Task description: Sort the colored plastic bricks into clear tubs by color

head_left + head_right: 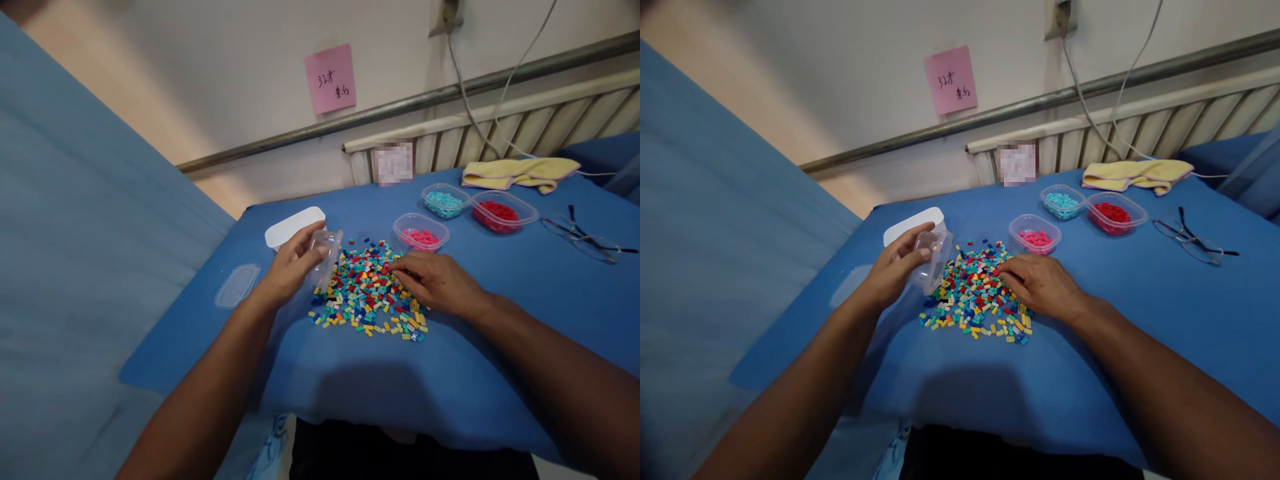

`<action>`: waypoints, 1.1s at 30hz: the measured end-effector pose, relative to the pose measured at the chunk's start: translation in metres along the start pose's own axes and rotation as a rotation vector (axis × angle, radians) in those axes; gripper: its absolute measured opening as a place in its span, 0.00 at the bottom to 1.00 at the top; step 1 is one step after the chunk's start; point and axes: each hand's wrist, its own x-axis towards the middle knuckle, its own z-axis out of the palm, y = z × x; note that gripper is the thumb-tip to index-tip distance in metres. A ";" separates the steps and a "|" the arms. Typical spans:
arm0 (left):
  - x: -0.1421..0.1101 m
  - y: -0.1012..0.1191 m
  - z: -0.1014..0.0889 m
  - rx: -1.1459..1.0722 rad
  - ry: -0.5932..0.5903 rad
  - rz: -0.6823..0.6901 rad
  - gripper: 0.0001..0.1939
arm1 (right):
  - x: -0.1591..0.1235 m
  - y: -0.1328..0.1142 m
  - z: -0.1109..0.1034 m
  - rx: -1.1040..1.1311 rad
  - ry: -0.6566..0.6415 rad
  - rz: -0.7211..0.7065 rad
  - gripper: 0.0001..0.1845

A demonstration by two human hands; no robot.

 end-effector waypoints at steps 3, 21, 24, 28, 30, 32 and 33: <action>-0.010 -0.008 -0.003 -0.299 0.070 -0.135 0.30 | -0.002 0.002 0.001 0.014 -0.005 -0.005 0.13; -0.112 -0.036 -0.067 -0.652 0.371 -0.339 0.22 | -0.006 -0.010 0.011 -0.015 -0.029 -0.193 0.27; -0.125 -0.040 -0.075 -0.575 0.517 -0.305 0.20 | -0.006 -0.019 0.019 -0.018 -0.122 -0.212 0.29; -0.133 -0.049 -0.088 -0.504 0.678 -0.279 0.17 | -0.009 -0.019 0.024 -0.008 -0.140 -0.228 0.30; -0.136 -0.053 -0.092 -0.410 0.738 -0.285 0.20 | -0.012 -0.015 0.024 -0.005 -0.120 -0.223 0.30; -0.140 -0.055 -0.091 -0.251 0.739 -0.296 0.27 | -0.014 -0.011 0.023 0.003 -0.091 -0.212 0.30; -0.142 -0.056 -0.090 -0.160 0.723 -0.302 0.29 | -0.015 -0.009 0.023 0.006 -0.080 -0.210 0.30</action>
